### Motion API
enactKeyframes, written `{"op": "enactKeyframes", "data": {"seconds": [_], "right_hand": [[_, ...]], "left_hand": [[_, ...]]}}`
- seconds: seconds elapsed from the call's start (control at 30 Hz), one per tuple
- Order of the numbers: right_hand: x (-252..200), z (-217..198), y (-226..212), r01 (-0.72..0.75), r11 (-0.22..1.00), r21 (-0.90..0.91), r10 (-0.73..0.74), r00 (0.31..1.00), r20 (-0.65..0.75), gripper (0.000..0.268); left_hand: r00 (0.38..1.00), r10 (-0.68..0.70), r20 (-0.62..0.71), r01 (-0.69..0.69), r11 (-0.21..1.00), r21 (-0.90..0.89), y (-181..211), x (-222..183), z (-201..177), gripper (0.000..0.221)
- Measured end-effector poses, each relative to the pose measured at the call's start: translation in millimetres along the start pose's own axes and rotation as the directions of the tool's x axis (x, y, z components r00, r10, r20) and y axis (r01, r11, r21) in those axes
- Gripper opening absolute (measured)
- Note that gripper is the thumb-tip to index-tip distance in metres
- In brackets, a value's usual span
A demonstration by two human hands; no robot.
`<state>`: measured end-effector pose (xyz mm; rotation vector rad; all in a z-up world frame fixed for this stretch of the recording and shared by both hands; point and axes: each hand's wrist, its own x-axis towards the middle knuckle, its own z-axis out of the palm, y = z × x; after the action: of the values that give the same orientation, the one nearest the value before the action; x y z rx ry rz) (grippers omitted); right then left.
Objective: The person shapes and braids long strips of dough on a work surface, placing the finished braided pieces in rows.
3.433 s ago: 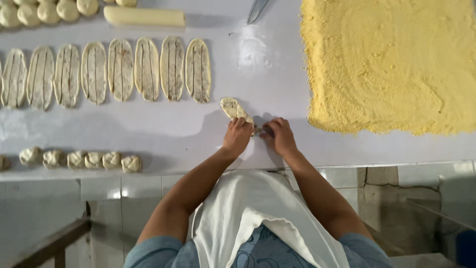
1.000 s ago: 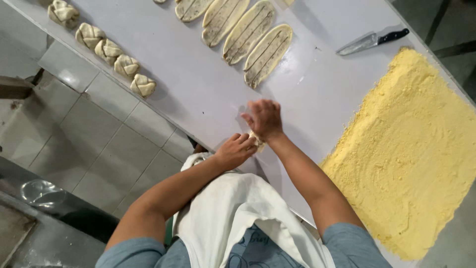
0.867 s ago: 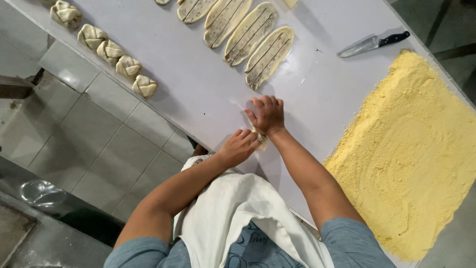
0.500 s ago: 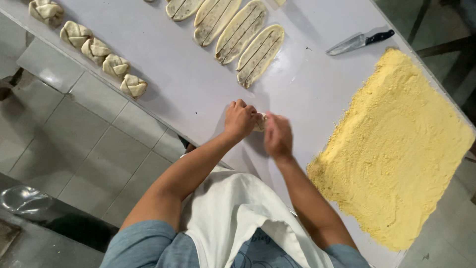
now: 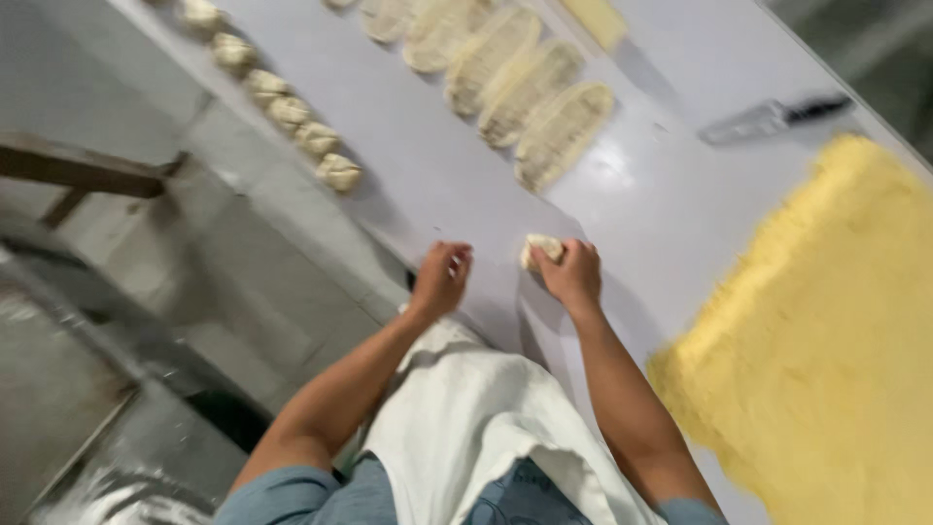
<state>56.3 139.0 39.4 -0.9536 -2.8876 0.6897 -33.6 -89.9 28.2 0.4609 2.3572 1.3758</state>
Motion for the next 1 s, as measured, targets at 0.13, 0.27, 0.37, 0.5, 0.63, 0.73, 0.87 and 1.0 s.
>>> {"op": "enactKeyframes", "data": {"seconds": [0.13,0.27,0.37,0.5,0.63,0.73,0.87,1.0], "right_hand": [[-23.3,2.4,-16.3,-0.096,0.966,0.242,0.059,0.986,0.153,0.057],[-39.6,14.0,-35.5,-0.118,0.835,0.537,0.062,0.991,0.122,0.062],[-54.9,20.5,-27.0,-0.238,0.770,0.592,0.196,0.971,0.136,0.057],[-69.7,15.3,17.6,-0.441,0.558,0.703,0.502,0.854,0.137,0.060],[-99.5,11.0,28.5,-0.474,0.220,0.853,0.684,0.698,0.211,0.061],[-116.2,5.5,10.9,-0.720,0.574,0.391,0.762,0.644,0.067,0.056],[-123.4,0.2,-31.6,-0.637,0.755,-0.159,0.517,0.726,-0.454,0.056],[-79.0,-7.6,-51.5,-0.507,0.848,0.153,0.521,0.749,-0.410,0.044]], "left_hand": [[0.999,-0.034,0.006,0.034,0.999,0.000,3.0,-41.3,-16.2,0.018],[0.992,-0.119,0.035,0.120,0.993,-0.015,-5.7,-48.9,-44.2,0.018],[0.998,-0.056,-0.004,0.055,0.997,-0.051,-21.5,-37.2,-63.5,0.018],[0.996,0.089,-0.016,-0.089,0.996,0.016,-46.4,6.6,-94.4,0.016],[0.992,0.122,0.045,-0.123,0.992,0.031,-71.5,55.6,-164.5,0.017],[0.989,0.106,0.100,-0.112,0.992,0.058,-74.3,100.3,-198.2,0.018],[0.937,0.233,0.260,-0.270,0.956,0.115,-65.0,161.9,-211.8,0.015],[0.733,0.528,0.429,-0.601,0.798,0.046,-35.4,221.5,-149.8,0.012]]}}
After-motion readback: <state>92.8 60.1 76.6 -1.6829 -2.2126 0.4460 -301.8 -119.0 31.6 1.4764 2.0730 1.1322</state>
